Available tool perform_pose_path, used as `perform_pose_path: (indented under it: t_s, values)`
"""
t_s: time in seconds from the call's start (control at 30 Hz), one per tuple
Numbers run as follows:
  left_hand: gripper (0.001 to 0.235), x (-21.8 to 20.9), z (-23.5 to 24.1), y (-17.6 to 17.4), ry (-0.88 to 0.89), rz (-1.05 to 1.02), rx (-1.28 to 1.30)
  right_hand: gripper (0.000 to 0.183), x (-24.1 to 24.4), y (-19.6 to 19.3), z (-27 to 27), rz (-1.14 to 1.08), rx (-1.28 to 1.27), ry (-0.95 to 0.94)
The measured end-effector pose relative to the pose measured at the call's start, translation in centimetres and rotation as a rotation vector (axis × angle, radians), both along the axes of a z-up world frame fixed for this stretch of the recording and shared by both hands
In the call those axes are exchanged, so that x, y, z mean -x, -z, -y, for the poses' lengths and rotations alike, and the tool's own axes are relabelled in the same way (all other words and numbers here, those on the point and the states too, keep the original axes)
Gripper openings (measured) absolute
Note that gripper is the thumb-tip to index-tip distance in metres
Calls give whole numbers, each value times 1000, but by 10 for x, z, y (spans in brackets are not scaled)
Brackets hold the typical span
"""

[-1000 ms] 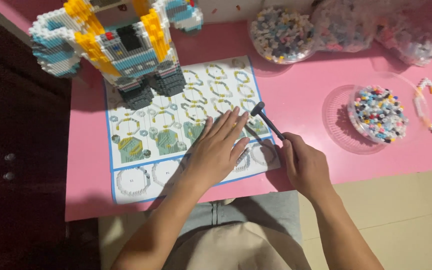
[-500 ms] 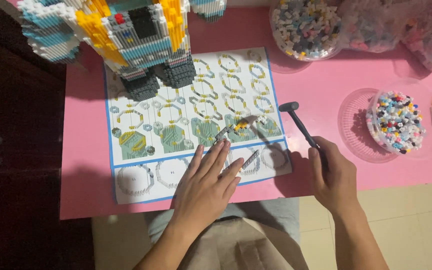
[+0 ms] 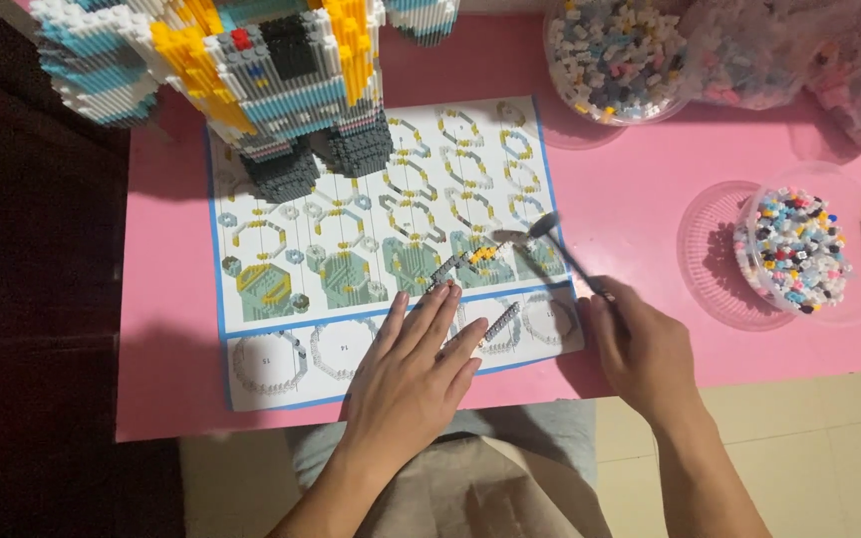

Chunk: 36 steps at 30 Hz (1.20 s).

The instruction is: Assembling small interlocking plastic beads into a chain while following a printed guide on a table.

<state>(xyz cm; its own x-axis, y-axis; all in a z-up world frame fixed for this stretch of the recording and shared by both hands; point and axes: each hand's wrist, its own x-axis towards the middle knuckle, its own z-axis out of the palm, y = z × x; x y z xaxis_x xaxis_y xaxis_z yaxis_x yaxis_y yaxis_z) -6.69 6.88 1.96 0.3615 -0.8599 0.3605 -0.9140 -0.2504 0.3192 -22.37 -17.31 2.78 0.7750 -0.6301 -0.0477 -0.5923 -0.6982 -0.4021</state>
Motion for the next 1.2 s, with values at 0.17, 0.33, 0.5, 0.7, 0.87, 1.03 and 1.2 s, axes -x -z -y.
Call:
perform_pose_path:
  t_s: [0.17,0.33,0.5,0.7,0.87,1.03,1.2]
  values:
    - [40,-1,0,1,-1,-6,-3,32,8,11,-2,133,52,-77]
    - [40,0,-1,-1,1,8,7,30,12,14,-6,135,78,-70]
    - [42,0,-1,-1,0,-7,-14,32,15,14,-10,168,40,-18]
    - [41,0,-2,-1,-3,1,2,26,13,15,-9,209,78,-41]
    - [44,1,-1,2,4,-34,-8,31,1,12,-10,131,92,-79]
    - [44,0,-2,6,9,-67,19,32,-4,8,-18,193,51,-128]
    - [45,0,-3,3,20,-119,78,32,-7,6,-22,158,65,-177]
